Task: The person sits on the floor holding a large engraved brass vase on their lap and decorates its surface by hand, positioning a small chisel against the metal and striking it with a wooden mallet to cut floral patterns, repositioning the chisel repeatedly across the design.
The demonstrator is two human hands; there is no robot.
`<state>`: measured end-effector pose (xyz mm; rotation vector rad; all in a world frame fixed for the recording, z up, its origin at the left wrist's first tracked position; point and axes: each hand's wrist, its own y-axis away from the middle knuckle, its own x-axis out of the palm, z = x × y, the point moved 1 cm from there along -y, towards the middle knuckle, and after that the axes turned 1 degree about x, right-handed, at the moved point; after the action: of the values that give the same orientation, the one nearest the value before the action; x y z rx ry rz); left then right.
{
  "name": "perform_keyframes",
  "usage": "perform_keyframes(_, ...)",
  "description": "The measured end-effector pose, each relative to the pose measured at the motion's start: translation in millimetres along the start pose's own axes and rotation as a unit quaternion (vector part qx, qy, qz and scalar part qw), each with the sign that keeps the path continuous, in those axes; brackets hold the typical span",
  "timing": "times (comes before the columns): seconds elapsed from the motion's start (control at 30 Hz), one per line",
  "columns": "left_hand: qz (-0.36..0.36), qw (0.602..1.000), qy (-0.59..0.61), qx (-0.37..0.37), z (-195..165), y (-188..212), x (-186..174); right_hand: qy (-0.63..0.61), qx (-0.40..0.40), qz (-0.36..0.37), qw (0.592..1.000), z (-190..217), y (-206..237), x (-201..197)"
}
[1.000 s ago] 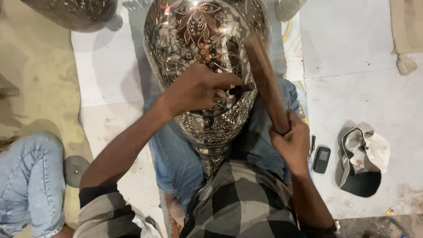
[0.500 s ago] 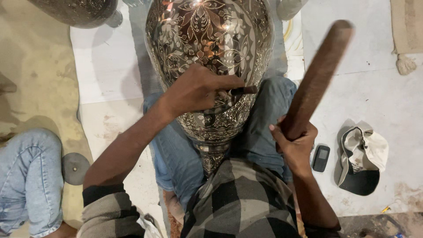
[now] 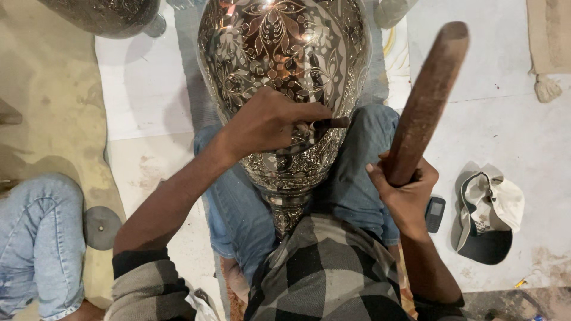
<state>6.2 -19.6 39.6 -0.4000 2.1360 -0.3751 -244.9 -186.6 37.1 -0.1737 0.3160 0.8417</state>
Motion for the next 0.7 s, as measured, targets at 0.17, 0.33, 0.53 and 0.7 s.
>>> perform_keyframes(0.17, -0.014, 0.997, 0.069, 0.026, 6.9, -1.0, -0.7, -0.033, 0.070, 0.012, 0.997, -1.2, 0.9, 2.2)
perform_keyframes(0.33, 0.022, 0.999, 0.044, 0.021, 9.2, 1.1, -1.0, 0.017, 0.029, 0.032, 0.999, -7.4, 2.0, 7.7)
perform_keyframes(0.53, 0.051, 0.998, 0.037, 0.021, 7.0, -0.5, -4.4, 0.001, 0.027, 0.038, 0.999, -24.1, 7.1, 11.2)
perform_keyframes(0.7, 0.067, 0.997, 0.003, 0.026, 0.1, -3.2, -3.9, -0.015, -0.011, 0.020, 1.000, -40.4, 12.2, 14.9)
